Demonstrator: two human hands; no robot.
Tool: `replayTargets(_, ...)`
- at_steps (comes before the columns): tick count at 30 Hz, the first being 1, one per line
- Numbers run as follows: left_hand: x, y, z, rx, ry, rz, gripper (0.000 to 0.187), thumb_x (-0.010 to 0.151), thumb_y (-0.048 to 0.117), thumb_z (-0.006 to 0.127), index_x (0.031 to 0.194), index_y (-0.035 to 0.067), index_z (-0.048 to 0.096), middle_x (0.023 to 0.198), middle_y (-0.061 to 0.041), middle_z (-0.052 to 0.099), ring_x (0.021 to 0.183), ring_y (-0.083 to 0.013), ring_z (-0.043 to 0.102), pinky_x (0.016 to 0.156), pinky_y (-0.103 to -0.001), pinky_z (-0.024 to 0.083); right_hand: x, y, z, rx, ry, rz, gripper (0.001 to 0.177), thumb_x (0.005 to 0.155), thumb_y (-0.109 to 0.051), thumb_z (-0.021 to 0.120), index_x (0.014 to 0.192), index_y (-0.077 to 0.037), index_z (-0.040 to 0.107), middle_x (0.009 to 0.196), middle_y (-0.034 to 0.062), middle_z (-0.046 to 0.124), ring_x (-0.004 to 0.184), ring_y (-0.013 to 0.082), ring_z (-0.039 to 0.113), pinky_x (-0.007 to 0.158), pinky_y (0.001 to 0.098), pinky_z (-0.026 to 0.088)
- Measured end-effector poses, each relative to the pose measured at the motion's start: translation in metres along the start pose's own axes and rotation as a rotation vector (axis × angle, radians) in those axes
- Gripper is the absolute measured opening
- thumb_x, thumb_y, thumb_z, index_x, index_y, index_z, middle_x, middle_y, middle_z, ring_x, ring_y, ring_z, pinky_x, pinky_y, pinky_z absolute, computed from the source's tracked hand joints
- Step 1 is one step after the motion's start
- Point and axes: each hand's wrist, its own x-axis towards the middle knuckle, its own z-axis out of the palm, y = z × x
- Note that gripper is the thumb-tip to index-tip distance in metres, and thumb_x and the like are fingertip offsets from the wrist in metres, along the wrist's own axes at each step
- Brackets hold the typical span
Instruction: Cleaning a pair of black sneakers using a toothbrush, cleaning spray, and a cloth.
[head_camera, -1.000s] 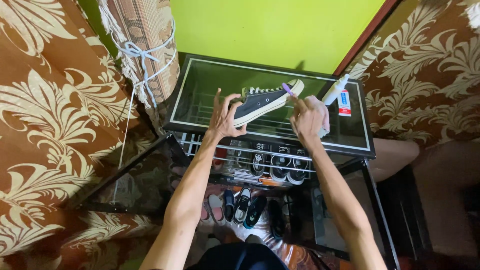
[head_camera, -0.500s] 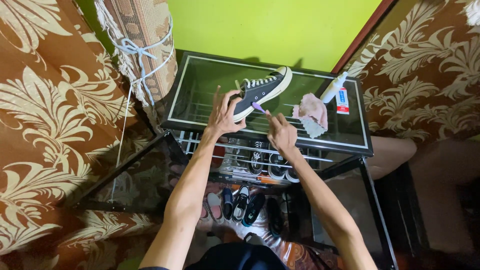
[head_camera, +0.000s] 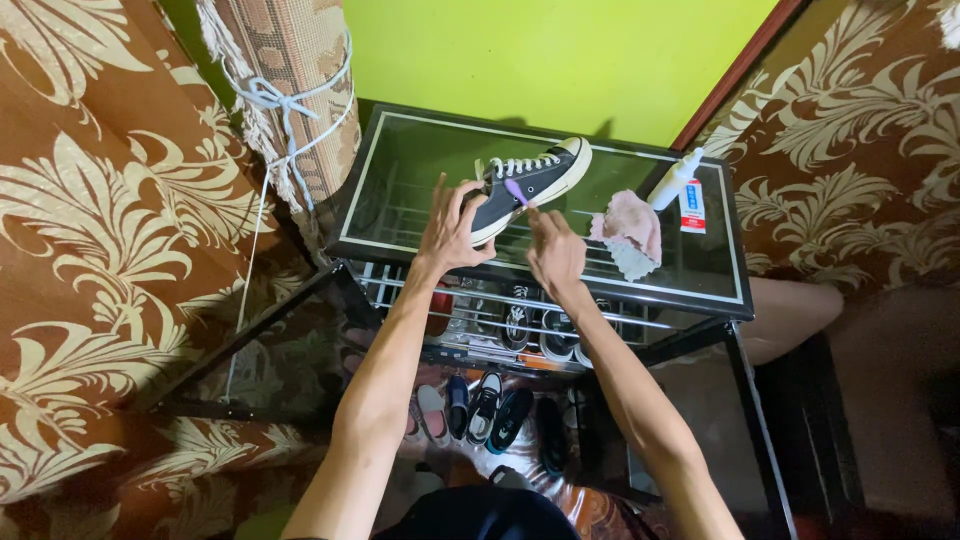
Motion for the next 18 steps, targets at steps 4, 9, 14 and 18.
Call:
replayTargets(4,0.002,0.003,-0.002,0.025,0.007,-0.015,0.072,0.049,0.035,0.075,0.115,0.007,0.064,0.133,-0.013,0.057,0.106,-0.0347,0.064,0.114,-0.065,0.035,0.001,-0.054,-0.054,0.003,-0.041,-0.066,0.023,0.098,-0.019,0.053,0.107,-0.031,0.071,0.082,-0.0027,0.055,0.066,0.0319,0.069,0.056,0.0437,0.057)
replayTargets(9,0.007,0.008,-0.011,0.017,0.008,-0.049,0.073,0.05,0.035,0.076,0.116,0.008,0.064,0.134,-0.014,0.056,0.106,-0.035,0.062,0.113,-0.065,0.036,0.006,-0.024,-0.031,-0.023,-0.069,0.026,0.029,0.095,-0.015,0.052,0.114,-0.027,0.071,0.085,0.0038,0.058,0.065,0.0382,0.069,0.057,0.0503,0.056)
replayTargets(14,0.006,0.007,-0.009,0.029,-0.013,-0.039,0.072,0.051,0.036,0.076,0.117,0.009,0.064,0.134,-0.013,0.056,0.104,-0.033,0.062,0.115,-0.066,0.035,0.025,-0.024,-0.055,-0.107,-0.076,0.058,0.03,0.097,-0.016,0.053,0.119,-0.028,0.071,0.086,0.0027,0.059,0.066,0.0368,0.071,0.058,0.0503,0.057)
replayTargets(18,0.009,0.011,-0.013,0.036,-0.008,-0.044,0.073,0.05,0.036,0.075,0.117,0.009,0.064,0.133,-0.013,0.056,0.105,-0.0323,0.062,0.114,-0.064,0.037,0.033,-0.037,-0.077,-0.161,-0.063,0.109,0.031,0.1,-0.015,0.051,0.121,-0.024,0.072,0.088,0.0029,0.06,0.065,0.0347,0.072,0.058,0.0475,0.058)
